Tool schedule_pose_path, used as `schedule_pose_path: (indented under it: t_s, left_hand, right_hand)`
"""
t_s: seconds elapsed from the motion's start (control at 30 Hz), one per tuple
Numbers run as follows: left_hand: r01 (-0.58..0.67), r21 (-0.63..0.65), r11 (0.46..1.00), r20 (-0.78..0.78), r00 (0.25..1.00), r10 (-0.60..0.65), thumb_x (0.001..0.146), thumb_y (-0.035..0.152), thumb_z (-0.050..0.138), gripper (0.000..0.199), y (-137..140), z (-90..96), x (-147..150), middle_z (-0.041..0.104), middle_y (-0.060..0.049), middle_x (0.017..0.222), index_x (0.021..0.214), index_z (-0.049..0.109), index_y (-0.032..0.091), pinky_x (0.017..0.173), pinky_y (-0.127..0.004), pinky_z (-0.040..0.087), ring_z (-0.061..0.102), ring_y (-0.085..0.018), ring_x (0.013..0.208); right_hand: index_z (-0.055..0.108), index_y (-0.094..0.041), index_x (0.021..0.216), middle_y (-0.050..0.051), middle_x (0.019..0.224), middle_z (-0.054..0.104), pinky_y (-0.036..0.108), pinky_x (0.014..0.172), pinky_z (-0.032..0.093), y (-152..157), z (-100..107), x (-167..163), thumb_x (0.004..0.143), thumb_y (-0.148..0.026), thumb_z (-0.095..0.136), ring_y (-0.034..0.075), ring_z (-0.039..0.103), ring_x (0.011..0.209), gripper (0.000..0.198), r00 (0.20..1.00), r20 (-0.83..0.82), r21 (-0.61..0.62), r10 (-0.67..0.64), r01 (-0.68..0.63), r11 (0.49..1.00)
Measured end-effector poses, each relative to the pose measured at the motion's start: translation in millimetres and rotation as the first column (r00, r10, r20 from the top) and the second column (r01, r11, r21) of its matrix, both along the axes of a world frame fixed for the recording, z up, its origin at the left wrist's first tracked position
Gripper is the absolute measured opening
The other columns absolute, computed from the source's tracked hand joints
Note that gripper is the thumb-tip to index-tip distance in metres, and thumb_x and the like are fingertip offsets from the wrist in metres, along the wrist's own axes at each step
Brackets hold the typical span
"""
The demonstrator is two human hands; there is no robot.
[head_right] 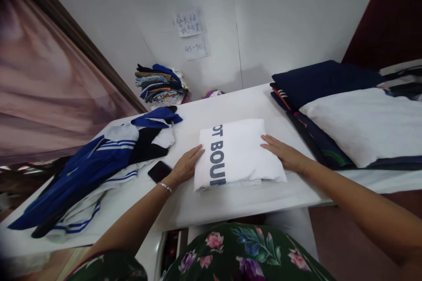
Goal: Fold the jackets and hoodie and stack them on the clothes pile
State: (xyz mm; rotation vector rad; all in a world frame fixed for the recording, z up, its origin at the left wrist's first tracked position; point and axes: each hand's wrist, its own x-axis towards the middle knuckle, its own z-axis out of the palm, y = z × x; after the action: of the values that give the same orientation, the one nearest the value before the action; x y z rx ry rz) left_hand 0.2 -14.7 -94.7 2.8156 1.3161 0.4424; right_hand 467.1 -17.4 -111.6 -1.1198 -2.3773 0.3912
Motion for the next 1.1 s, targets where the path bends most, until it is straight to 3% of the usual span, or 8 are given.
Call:
schedule_pose_path:
  t_s: [0.13, 0.3, 0.5, 0.63, 0.77, 0.87, 1.0, 1.1]
  left_hand:
    - [0.0, 0.018, 1.0, 0.067, 0.998, -0.001, 0.088, 0.018, 0.051, 0.064, -3.0, -6.9, -2.4, 0.032, -0.015, 0.153, 0.148, 0.03, 0.02, 0.108, -0.045, 0.04, 0.037, -0.027, 0.137]
    - [0.007, 0.024, 1.0, 0.058, 0.998, -0.008, 0.089, 0.024, 0.052, 0.061, -0.1, -3.0, -0.1, 0.031, -0.014, 0.153, 0.147, 0.033, 0.023, 0.107, -0.046, 0.04, 0.038, -0.029, 0.137]
    - [-0.079, -0.012, 0.997, 0.029, 0.996, 0.079, 0.089, 0.021, 0.051, 0.062, -5.9, 1.4, 5.3, 0.031, -0.015, 0.153, 0.148, 0.03, 0.023, 0.103, -0.045, 0.044, 0.042, -0.029, 0.134]
    - [-0.061, 0.034, 0.998, 0.027, 0.998, 0.06, 0.091, 0.024, 0.05, 0.057, -5.0, 0.1, 6.1, 0.031, -0.016, 0.153, 0.146, 0.035, 0.02, 0.106, -0.044, 0.041, 0.04, -0.029, 0.135]
    - [0.017, 0.071, 0.997, 0.022, 1.0, -0.019, 0.092, 0.027, 0.049, 0.053, -1.1, 2.1, 5.4, 0.033, -0.014, 0.153, 0.143, 0.04, 0.021, 0.109, -0.044, 0.037, 0.036, -0.027, 0.138]
    - [0.046, 0.052, 0.998, 0.033, 0.998, -0.048, 0.092, 0.028, 0.05, 0.051, -1.1, 2.4, 3.9, 0.035, -0.012, 0.151, 0.143, 0.041, 0.022, 0.111, -0.044, 0.036, 0.036, -0.026, 0.138]
    - [0.039, 0.014, 0.999, 0.113, 0.993, -0.041, 0.093, 0.026, 0.048, 0.051, 0.1, 2.0, 3.4, 0.034, -0.012, 0.152, 0.143, 0.04, 0.022, 0.113, -0.045, 0.033, 0.034, -0.024, 0.139]
    - [0.038, -0.023, 0.999, 0.259, 0.966, -0.031, 0.093, 0.029, 0.048, 0.049, 6.1, 7.4, 6.7, 0.036, -0.012, 0.151, 0.141, 0.043, 0.022, 0.114, -0.046, 0.032, 0.034, -0.024, 0.139]
  right_hand:
    - [0.047, -0.024, 0.141, 0.003, 0.156, 0.026, 0.046, 0.112, 0.035, -5.1, 5.9, 13.0, 0.089, -0.045, 0.044, 0.026, 0.032, 0.14, 0.055, 0.998, 0.038, 0.003, -0.043, 0.043, 0.999]
    - [0.043, -0.019, 0.142, 0.006, 0.157, 0.021, 0.043, 0.112, 0.034, -6.2, 8.5, 4.2, 0.088, -0.047, 0.045, 0.023, 0.03, 0.141, 0.061, 0.998, 0.029, 0.004, 0.051, -0.051, 0.999]
    - [0.038, -0.029, 0.145, -0.003, 0.158, 0.013, 0.044, 0.106, 0.042, -3.5, 7.3, -9.7, 0.084, -0.043, 0.05, 0.026, 0.039, 0.136, 0.063, 1.0, 0.025, -0.055, -0.019, 0.02, 0.998]
    - [0.039, -0.03, 0.144, -0.004, 0.157, 0.012, 0.045, 0.102, 0.045, 1.4, 2.5, -8.0, 0.087, -0.032, 0.044, 0.025, 0.044, 0.133, 0.057, 0.995, 0.102, -0.028, -0.018, 0.021, 0.999]
    - [0.048, -0.029, 0.139, -0.002, 0.155, 0.022, 0.046, 0.099, 0.047, 4.2, -1.8, -10.2, 0.086, -0.03, 0.043, 0.027, 0.05, 0.127, 0.053, 0.992, 0.11, 0.033, -0.061, 0.058, 0.998]
    - [0.05, -0.031, 0.137, -0.003, 0.153, 0.03, 0.045, 0.104, 0.044, 1.0, -0.1, -15.2, 0.087, -0.035, 0.044, 0.025, 0.048, 0.129, 0.05, 0.997, 0.018, 0.04, -0.073, 0.073, 0.997]
    - [0.05, -0.025, 0.138, 0.002, 0.148, 0.041, 0.044, 0.109, 0.039, -4.1, 12.9, -22.8, 0.086, -0.045, 0.048, 0.026, 0.046, 0.131, 0.055, 0.986, -0.151, 0.095, -0.076, 0.091, 0.991]
    - [0.051, -0.019, 0.137, 0.008, 0.141, 0.051, 0.042, 0.108, 0.04, 0.8, 30.8, -26.3, 0.082, -0.053, 0.054, 0.027, 0.05, 0.126, 0.064, 0.976, -0.193, 0.138, -0.105, 0.133, 0.981]
